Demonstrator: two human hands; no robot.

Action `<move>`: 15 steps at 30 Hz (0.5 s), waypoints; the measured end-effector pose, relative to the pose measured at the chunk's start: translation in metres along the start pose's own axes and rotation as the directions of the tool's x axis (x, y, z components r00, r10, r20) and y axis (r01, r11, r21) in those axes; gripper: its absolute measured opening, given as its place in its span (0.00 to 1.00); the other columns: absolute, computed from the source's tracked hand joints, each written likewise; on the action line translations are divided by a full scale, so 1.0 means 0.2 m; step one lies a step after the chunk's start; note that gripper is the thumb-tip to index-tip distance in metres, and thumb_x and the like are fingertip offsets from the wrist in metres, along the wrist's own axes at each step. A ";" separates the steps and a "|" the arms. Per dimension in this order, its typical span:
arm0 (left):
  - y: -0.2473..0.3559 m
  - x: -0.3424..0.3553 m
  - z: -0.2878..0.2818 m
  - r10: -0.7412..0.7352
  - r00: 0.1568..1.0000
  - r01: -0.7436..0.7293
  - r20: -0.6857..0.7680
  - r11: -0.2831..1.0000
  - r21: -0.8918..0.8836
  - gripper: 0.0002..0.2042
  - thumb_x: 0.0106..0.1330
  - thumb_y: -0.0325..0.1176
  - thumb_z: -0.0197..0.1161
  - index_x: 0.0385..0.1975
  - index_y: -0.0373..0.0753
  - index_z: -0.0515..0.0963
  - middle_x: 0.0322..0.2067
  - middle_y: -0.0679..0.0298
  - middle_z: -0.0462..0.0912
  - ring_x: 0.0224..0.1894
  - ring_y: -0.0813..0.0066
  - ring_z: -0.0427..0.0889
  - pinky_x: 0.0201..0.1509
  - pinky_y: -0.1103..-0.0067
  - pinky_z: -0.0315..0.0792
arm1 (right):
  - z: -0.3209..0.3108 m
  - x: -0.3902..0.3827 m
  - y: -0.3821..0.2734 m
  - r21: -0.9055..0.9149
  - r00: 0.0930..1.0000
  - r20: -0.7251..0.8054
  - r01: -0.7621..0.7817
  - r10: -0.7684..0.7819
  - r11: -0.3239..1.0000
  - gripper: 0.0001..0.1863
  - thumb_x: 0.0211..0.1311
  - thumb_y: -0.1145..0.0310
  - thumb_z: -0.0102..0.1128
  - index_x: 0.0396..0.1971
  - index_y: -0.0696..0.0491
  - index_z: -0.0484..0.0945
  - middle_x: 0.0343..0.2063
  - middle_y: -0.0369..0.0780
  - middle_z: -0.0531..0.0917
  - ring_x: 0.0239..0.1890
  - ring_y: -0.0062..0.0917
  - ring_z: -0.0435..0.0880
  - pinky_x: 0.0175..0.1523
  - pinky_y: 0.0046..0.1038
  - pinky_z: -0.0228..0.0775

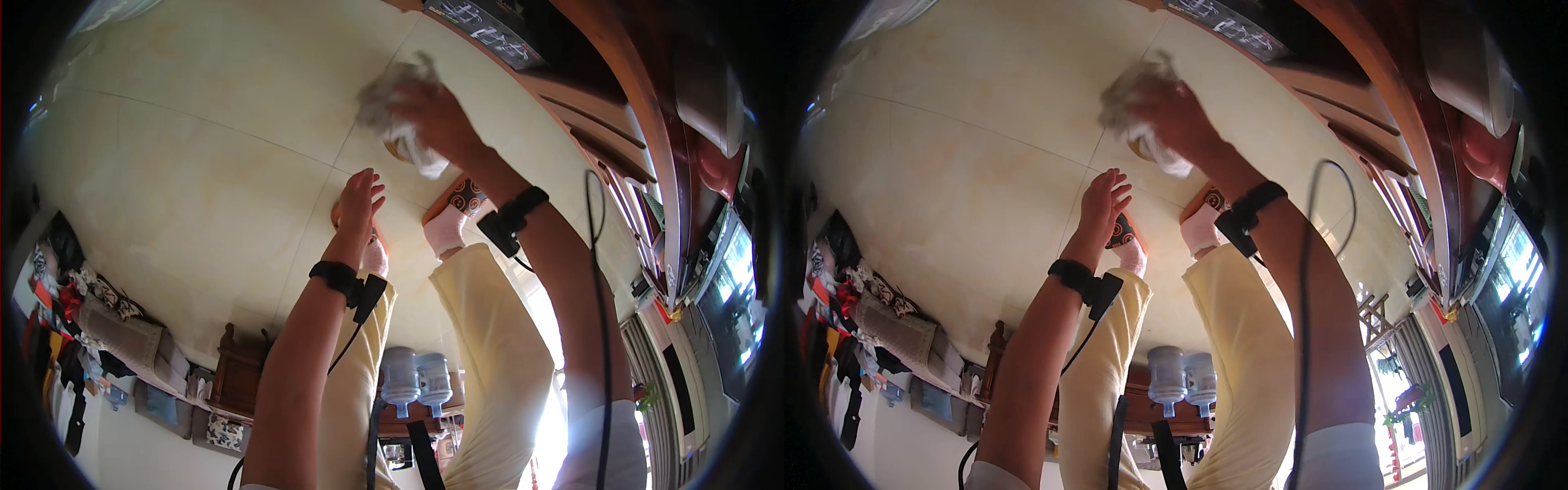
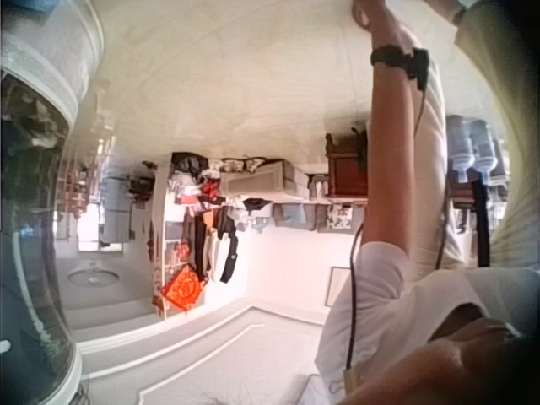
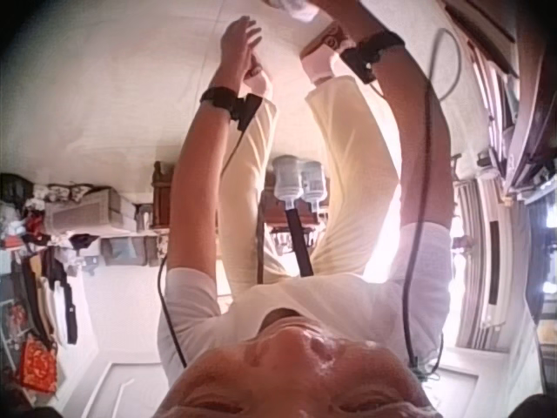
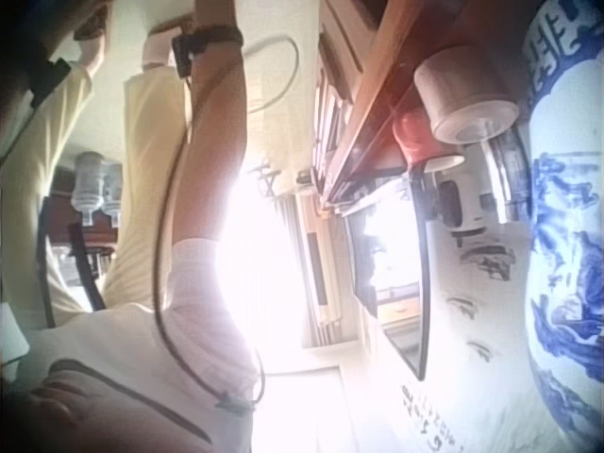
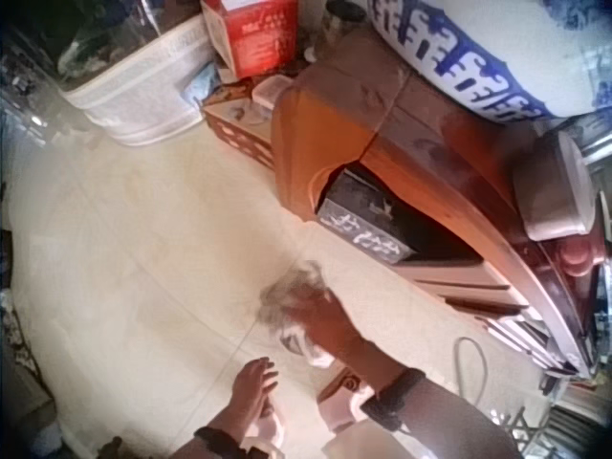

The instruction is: The recorder uses a white cloth to wipe down a television screen, the wooden TV stand beneath it, and various decorative objects including a large porcelain vase and several storage containers.

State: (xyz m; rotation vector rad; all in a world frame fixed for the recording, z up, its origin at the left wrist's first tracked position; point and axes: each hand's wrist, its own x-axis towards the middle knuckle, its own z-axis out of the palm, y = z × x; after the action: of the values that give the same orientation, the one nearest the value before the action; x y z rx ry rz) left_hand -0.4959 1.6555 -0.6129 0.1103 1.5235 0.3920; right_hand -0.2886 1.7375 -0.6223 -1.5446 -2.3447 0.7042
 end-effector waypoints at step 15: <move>0.11 -0.11 0.19 -0.045 0.992 0.045 0.117 0.999 0.002 0.25 0.65 0.47 0.56 0.58 0.46 0.61 0.50 0.68 0.69 0.48 0.71 0.71 0.52 0.65 0.67 | 0.25 -0.39 -0.49 0.583 0.225 0.077 -0.800 0.971 0.139 0.32 0.45 0.64 0.60 0.51 0.54 0.60 0.38 0.52 0.80 0.42 0.51 0.78 0.45 0.47 0.70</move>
State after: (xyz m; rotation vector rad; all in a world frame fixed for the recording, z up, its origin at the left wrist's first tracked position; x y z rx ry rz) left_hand -0.4635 1.6756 -0.5827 0.0968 1.4074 0.3448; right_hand -0.3572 1.6212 -0.6088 -2.4399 -0.5290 1.0466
